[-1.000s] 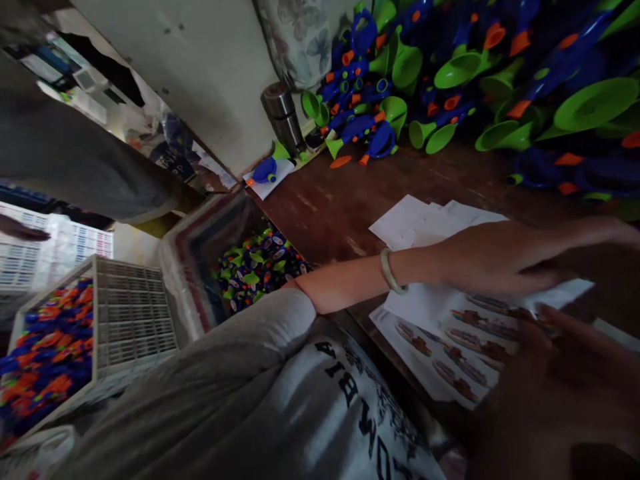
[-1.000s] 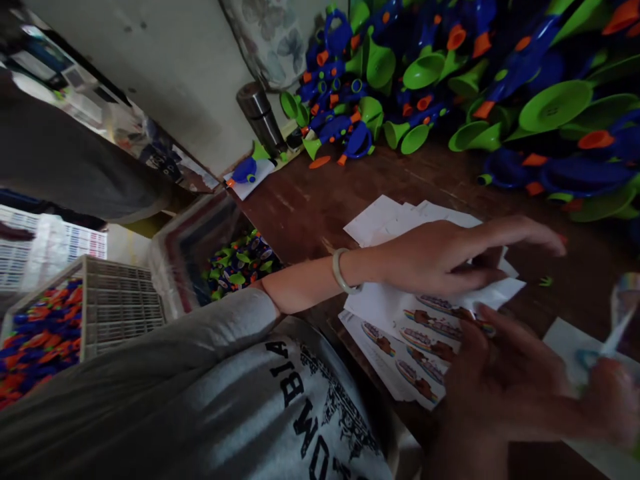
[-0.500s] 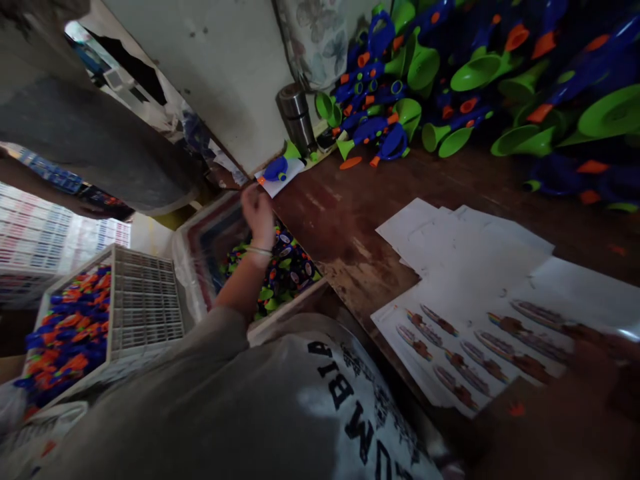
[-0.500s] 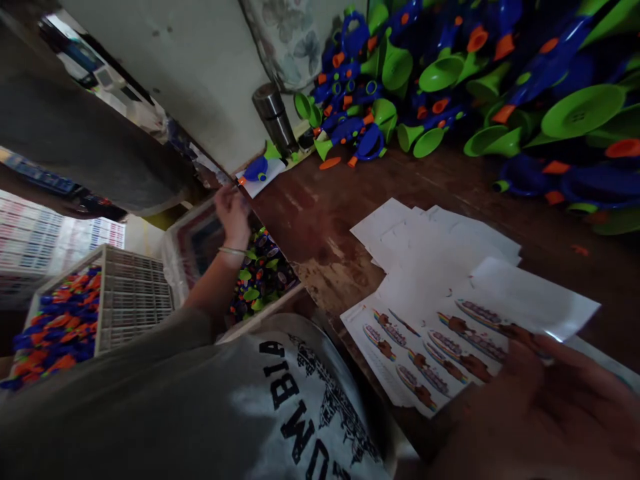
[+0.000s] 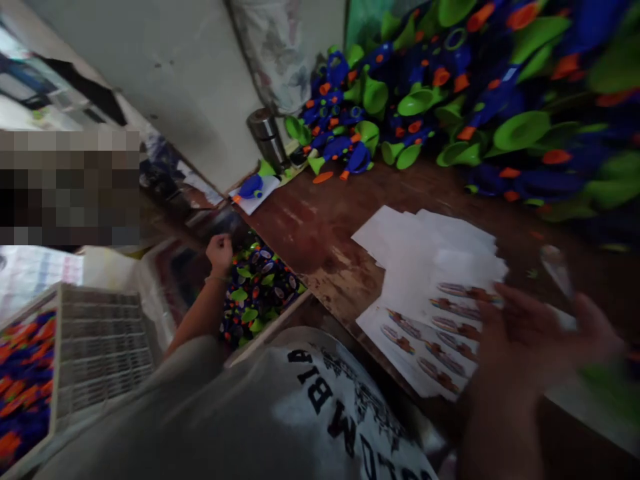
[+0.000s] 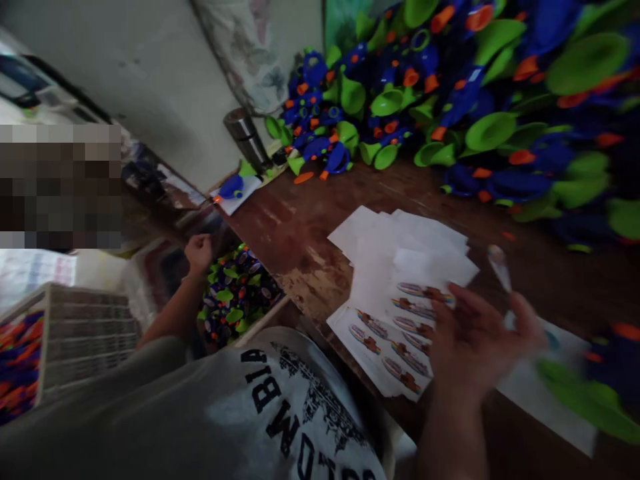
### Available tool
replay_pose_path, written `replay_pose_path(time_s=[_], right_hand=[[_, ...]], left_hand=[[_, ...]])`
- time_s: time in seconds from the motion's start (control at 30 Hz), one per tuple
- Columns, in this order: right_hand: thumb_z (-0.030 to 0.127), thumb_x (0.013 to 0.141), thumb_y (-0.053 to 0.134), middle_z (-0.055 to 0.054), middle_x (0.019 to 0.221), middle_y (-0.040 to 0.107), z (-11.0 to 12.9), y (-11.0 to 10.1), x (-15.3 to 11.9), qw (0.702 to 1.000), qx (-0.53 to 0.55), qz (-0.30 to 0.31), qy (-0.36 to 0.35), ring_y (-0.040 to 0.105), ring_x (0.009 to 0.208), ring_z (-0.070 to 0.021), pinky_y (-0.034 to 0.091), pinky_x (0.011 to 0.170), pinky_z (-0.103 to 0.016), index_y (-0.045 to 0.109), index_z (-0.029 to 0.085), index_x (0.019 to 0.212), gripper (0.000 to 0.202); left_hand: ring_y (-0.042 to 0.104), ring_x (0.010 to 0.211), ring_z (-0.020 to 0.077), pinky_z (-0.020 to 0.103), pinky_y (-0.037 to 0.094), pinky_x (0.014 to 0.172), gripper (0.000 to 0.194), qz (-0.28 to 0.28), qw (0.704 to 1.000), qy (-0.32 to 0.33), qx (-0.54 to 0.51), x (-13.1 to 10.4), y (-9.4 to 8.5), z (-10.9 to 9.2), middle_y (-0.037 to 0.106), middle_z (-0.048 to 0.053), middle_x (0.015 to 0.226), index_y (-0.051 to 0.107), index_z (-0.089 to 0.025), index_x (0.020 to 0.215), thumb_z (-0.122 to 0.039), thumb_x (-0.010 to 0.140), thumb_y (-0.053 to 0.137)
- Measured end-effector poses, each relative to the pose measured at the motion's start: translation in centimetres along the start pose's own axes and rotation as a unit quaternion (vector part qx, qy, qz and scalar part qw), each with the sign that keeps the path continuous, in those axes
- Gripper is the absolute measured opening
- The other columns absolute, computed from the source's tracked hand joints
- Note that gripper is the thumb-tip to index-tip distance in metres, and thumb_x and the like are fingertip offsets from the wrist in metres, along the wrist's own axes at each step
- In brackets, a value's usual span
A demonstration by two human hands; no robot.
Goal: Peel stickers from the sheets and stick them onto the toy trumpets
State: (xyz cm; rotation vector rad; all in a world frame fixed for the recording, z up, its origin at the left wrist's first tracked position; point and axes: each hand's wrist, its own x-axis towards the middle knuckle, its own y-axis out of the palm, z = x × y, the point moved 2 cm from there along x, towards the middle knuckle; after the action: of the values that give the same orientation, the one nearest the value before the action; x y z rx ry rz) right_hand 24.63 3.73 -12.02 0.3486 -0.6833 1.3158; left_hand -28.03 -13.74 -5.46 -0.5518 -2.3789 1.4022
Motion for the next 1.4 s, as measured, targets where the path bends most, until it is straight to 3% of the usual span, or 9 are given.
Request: replay_pose_path(time_s=[0.07,0.13,0.27,0.33,0.47,0.6,0.8,1.07,1.4], right_hand=[[0.006,0.073,0.091,-0.003,0.107,0.084,2.2,1.2,0.0,0.999,0.011,0.033,-0.008,0.083,0.081,-0.0216,0.067,0.064,-0.029,0.046,0.043,0.148,0.096],[0.011,0.083,0.085,-0.003,0.108,0.084,4.1,2.3,0.1,0.999,0.034,0.035,0.021,0.084,0.088,-0.0200,0.071,0.075,-0.032,0.045,0.037,0.146,0.079],[0.017,0.089,0.082,0.000,0.114,0.083,6.7,3.1,0.4,0.996,0.062,0.052,0.036,0.083,0.101,-0.0190,0.073,0.081,-0.035,0.042,0.039,0.150,0.076],[0.016,0.091,0.081,0.000,0.116,0.082,7.8,2.9,0.5,0.995,0.066,0.066,0.020,0.082,0.102,-0.0184,0.074,0.081,-0.034,0.041,0.043,0.153,0.079],[0.011,0.092,0.078,0.001,0.116,0.082,9.1,2.3,0.9,0.995,0.066,0.077,-0.019,0.082,0.099,-0.0166,0.074,0.079,-0.031,0.039,0.044,0.158,0.083],[0.006,0.092,0.076,0.001,0.114,0.081,9.7,1.9,1.3,0.997,0.040,0.064,-0.028,0.083,0.096,-0.0168,0.074,0.078,-0.030,0.040,0.041,0.157,0.082],[0.000,0.089,0.074,0.005,0.098,0.076,10.1,2.1,1.8,0.995,0.070,0.066,0.012,0.080,0.086,-0.0135,0.072,0.075,-0.027,0.043,0.039,0.154,0.082],[0.010,0.092,0.077,0.005,0.099,0.084,10.0,2.3,2.2,0.994,-0.017,0.062,-0.085,0.079,0.075,-0.0156,0.067,0.066,-0.030,0.034,0.042,0.164,0.089],[0.017,0.098,0.074,0.004,0.096,0.087,11.0,2.4,2.2,0.985,-0.096,0.040,-0.135,0.078,0.068,-0.0170,0.064,0.065,-0.031,0.036,0.039,0.165,0.080]], left_hand=[[0.072,0.112,0.0213,0.042,0.059,0.106,0.028,-0.017,0.998,0.056,-0.037,-1.1,1.5,-3.1,0.074,0.010,0.120,0.068,-0.012,0.127,-0.027,0.110,0.050],[0.073,0.102,0.0184,0.035,0.059,0.100,0.027,-0.005,0.970,0.212,-0.119,-3.4,2.7,-8.2,0.078,0.007,0.110,0.071,-0.016,0.122,-0.028,0.108,0.051],[0.075,0.116,0.0215,0.037,0.058,0.105,0.041,0.119,0.794,0.550,-0.230,-9.8,4.3,-20.5,0.079,0.011,0.131,0.066,-0.020,0.139,-0.043,0.106,0.058],[0.073,0.123,0.0244,0.040,0.057,0.107,0.051,0.202,0.740,0.607,-0.210,-12.3,5.1,-25.5,0.078,0.013,0.133,0.058,-0.018,0.149,-0.048,0.108,0.053],[0.072,0.083,0.0181,0.031,0.055,0.080,0.048,0.384,0.670,0.606,-0.188,-15.2,6.2,-31.0,0.079,0.006,0.095,0.058,-0.014,0.149,-0.035,0.106,0.053],[0.057,0.062,0.0126,0.027,0.045,0.068,0.043,0.475,0.628,0.565,-0.244,-16.1,5.8,-32.0,0.066,-0.003,0.072,0.058,-0.015,0.145,-0.028,0.104,0.054],[0.046,0.056,0.0108,0.025,0.036,0.060,0.048,0.514,0.595,0.542,-0.297,-15.6,6.0,-32.2,0.056,-0.007,0.063,0.055,-0.015,0.149,-0.033,0.104,0.058],[0.040,0.049,0.0074,0.021,0.029,0.049,0.059,0.719,0.514,0.357,-0.303,-14.1,7.7,-32.5,0.049,-0.009,0.061,0.057,-0.018,0.145,-0.041,0.095,0.077],[0.044,0.052,0.0064,0.020,0.032,0.052,0.072,0.769,0.477,0.285,-0.316,-14.0,6.5,-32.9,0.058,-0.006,0.065,0.059,-0.018,0.149,-0.047,0.089,0.086]])
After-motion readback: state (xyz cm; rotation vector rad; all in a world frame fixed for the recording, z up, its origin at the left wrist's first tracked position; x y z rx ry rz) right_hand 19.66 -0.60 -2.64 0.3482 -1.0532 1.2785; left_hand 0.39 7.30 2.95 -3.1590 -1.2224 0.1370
